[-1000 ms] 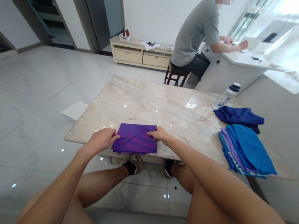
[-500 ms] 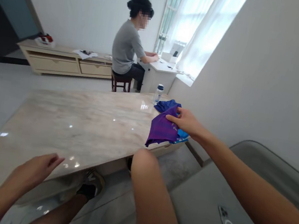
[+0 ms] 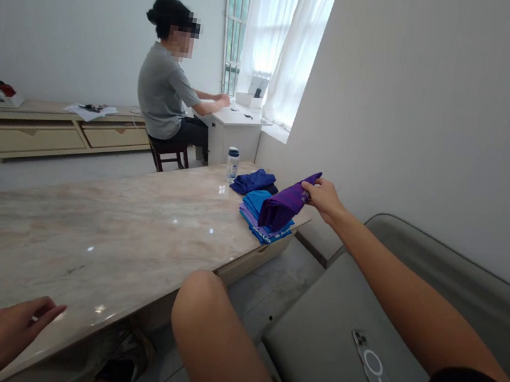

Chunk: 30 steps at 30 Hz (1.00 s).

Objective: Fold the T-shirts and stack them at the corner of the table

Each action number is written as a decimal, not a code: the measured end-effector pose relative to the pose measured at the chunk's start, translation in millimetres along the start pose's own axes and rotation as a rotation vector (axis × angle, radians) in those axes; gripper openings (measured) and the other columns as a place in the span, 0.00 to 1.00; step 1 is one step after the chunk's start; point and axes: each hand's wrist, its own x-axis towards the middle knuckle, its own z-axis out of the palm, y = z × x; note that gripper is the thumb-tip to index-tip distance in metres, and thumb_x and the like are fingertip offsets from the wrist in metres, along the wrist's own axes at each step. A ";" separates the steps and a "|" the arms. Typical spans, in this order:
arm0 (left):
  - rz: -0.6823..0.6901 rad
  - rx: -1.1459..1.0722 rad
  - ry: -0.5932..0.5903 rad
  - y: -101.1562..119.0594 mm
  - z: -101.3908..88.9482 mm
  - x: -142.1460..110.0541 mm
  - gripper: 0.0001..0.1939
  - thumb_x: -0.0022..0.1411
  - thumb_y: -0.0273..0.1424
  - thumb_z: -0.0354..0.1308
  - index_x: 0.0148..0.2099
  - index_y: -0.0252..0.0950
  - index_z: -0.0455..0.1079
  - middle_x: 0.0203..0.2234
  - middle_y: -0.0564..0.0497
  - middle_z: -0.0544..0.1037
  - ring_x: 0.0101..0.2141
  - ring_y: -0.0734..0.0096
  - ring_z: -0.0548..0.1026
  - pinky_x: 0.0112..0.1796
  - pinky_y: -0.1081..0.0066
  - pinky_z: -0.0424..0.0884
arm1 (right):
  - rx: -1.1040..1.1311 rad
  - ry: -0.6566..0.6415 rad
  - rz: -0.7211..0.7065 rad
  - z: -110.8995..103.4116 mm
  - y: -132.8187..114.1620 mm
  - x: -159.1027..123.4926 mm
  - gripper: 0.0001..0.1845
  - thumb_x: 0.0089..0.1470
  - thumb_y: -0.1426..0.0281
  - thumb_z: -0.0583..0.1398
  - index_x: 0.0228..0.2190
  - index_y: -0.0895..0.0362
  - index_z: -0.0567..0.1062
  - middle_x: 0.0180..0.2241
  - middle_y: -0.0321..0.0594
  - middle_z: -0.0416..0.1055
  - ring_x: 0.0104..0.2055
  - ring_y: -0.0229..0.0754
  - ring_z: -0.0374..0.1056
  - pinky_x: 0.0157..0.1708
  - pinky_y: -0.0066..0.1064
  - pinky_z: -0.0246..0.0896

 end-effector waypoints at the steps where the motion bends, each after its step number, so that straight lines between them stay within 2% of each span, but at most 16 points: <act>1: -0.004 -0.018 0.022 14.4 -9.4 -2.3 0.24 0.60 0.57 0.47 0.31 0.48 0.75 0.37 0.44 0.89 0.43 0.40 0.85 0.45 0.50 0.75 | 0.018 0.017 -0.005 2.5 0.6 9.7 0.06 0.65 0.75 0.64 0.39 0.55 0.72 0.31 0.40 0.79 0.31 0.38 0.73 0.39 0.31 0.75; 4: -0.003 -0.019 0.056 60.7 -34.1 -7.0 0.23 0.64 0.53 0.47 0.34 0.45 0.76 0.40 0.40 0.88 0.44 0.40 0.85 0.44 0.51 0.76 | 0.049 0.038 0.028 8.2 19.8 25.8 0.07 0.66 0.75 0.63 0.37 0.53 0.70 0.30 0.40 0.79 0.33 0.39 0.75 0.42 0.33 0.77; 6: 0.013 0.023 0.062 88.5 -43.6 -6.7 0.24 0.67 0.52 0.45 0.36 0.44 0.76 0.41 0.39 0.87 0.43 0.40 0.85 0.42 0.52 0.75 | 0.047 0.019 0.086 8.1 49.8 20.1 0.08 0.64 0.75 0.63 0.34 0.53 0.70 0.29 0.42 0.78 0.33 0.41 0.77 0.42 0.34 0.79; 9: 0.030 0.093 0.066 121.2 -47.5 -2.7 0.25 0.70 0.51 0.42 0.40 0.43 0.76 0.43 0.38 0.87 0.44 0.42 0.84 0.40 0.55 0.74 | 0.002 -0.020 0.243 -4.6 113.7 -11.0 0.10 0.59 0.75 0.66 0.29 0.55 0.71 0.29 0.48 0.79 0.34 0.46 0.80 0.40 0.37 0.80; 11: 0.044 0.128 0.057 138.4 -47.1 1.1 0.25 0.71 0.51 0.42 0.42 0.43 0.76 0.44 0.39 0.87 0.45 0.43 0.84 0.39 0.57 0.73 | -0.035 -0.030 0.394 -23.5 159.9 -38.3 0.06 0.57 0.75 0.66 0.31 0.55 0.73 0.34 0.51 0.81 0.37 0.47 0.82 0.41 0.35 0.80; 13: 0.071 0.152 0.047 155.4 -47.5 5.6 0.25 0.71 0.51 0.43 0.44 0.43 0.76 0.45 0.40 0.87 0.45 0.43 0.84 0.38 0.59 0.71 | -0.114 -0.013 0.476 -47.9 202.7 -64.8 0.04 0.56 0.75 0.64 0.34 0.55 0.76 0.38 0.53 0.82 0.39 0.48 0.82 0.41 0.35 0.79; 15: 0.109 0.169 0.051 176.5 -50.2 10.5 0.24 0.72 0.50 0.44 0.45 0.43 0.77 0.45 0.41 0.87 0.46 0.44 0.84 0.37 0.61 0.70 | -0.280 0.003 0.417 -72.3 240.0 -91.0 0.04 0.56 0.73 0.62 0.34 0.53 0.76 0.38 0.52 0.83 0.40 0.52 0.82 0.42 0.39 0.79; 18: 0.185 0.189 0.089 219.8 -56.7 15.2 0.21 0.72 0.47 0.46 0.46 0.44 0.78 0.45 0.44 0.87 0.46 0.47 0.84 0.37 0.62 0.70 | -0.550 -0.058 0.127 -95.9 288.2 -135.9 0.05 0.57 0.66 0.59 0.33 0.48 0.76 0.36 0.48 0.82 0.41 0.58 0.80 0.47 0.50 0.77; 20: 0.239 0.171 0.144 249.8 -58.5 13.4 0.20 0.72 0.46 0.47 0.46 0.46 0.78 0.46 0.46 0.87 0.46 0.49 0.84 0.40 0.62 0.71 | -0.646 -0.145 -0.047 -99.0 318.1 -170.2 0.08 0.58 0.62 0.57 0.32 0.46 0.77 0.36 0.48 0.81 0.39 0.61 0.79 0.48 0.55 0.75; 22: 0.272 0.119 0.203 267.7 -54.5 6.6 0.20 0.71 0.47 0.47 0.46 0.48 0.78 0.46 0.48 0.87 0.46 0.51 0.84 0.42 0.61 0.73 | -0.698 -0.176 -0.151 -95.2 346.3 -202.3 0.10 0.59 0.61 0.57 0.33 0.45 0.78 0.37 0.48 0.81 0.41 0.62 0.79 0.49 0.57 0.74; 23: 0.274 0.087 0.236 268.4 -49.7 1.1 0.21 0.71 0.49 0.46 0.46 0.48 0.78 0.46 0.49 0.87 0.46 0.51 0.84 0.43 0.60 0.74 | -0.738 -0.155 -0.201 -92.7 359.3 -215.4 0.10 0.59 0.61 0.57 0.33 0.44 0.79 0.38 0.48 0.82 0.43 0.63 0.80 0.50 0.59 0.73; 25: 0.251 0.032 0.308 251.0 -34.1 -15.0 0.22 0.71 0.52 0.46 0.45 0.50 0.78 0.46 0.49 0.88 0.44 0.50 0.85 0.43 0.58 0.77 | -0.791 -0.146 -0.273 -89.9 382.4 -232.8 0.10 0.60 0.63 0.57 0.34 0.44 0.80 0.39 0.46 0.82 0.45 0.62 0.80 0.52 0.59 0.72; 27: 0.215 -0.009 0.400 214.5 -11.2 -40.4 0.21 0.69 0.54 0.49 0.42 0.51 0.79 0.43 0.50 0.88 0.42 0.50 0.85 0.42 0.57 0.80 | -0.817 -0.143 -0.340 -91.2 401.5 -239.0 0.11 0.62 0.64 0.57 0.34 0.45 0.80 0.38 0.45 0.81 0.44 0.58 0.80 0.50 0.55 0.73; 29: 0.235 -0.055 0.484 175.4 17.2 -76.8 0.20 0.65 0.53 0.53 0.37 0.48 0.79 0.32 0.50 0.87 0.34 0.50 0.85 0.38 0.56 0.82 | -0.827 -0.129 -0.418 -95.0 417.4 -238.5 0.12 0.64 0.64 0.56 0.35 0.48 0.80 0.38 0.44 0.81 0.44 0.54 0.79 0.49 0.48 0.72; 30: 0.190 -0.068 0.544 160.5 32.7 -98.3 0.19 0.64 0.51 0.54 0.39 0.47 0.80 0.34 0.49 0.87 0.37 0.48 0.86 0.41 0.54 0.83 | -0.832 -0.116 -0.462 -96.9 424.4 -237.6 0.13 0.65 0.64 0.55 0.36 0.49 0.80 0.39 0.45 0.82 0.44 0.53 0.79 0.49 0.46 0.71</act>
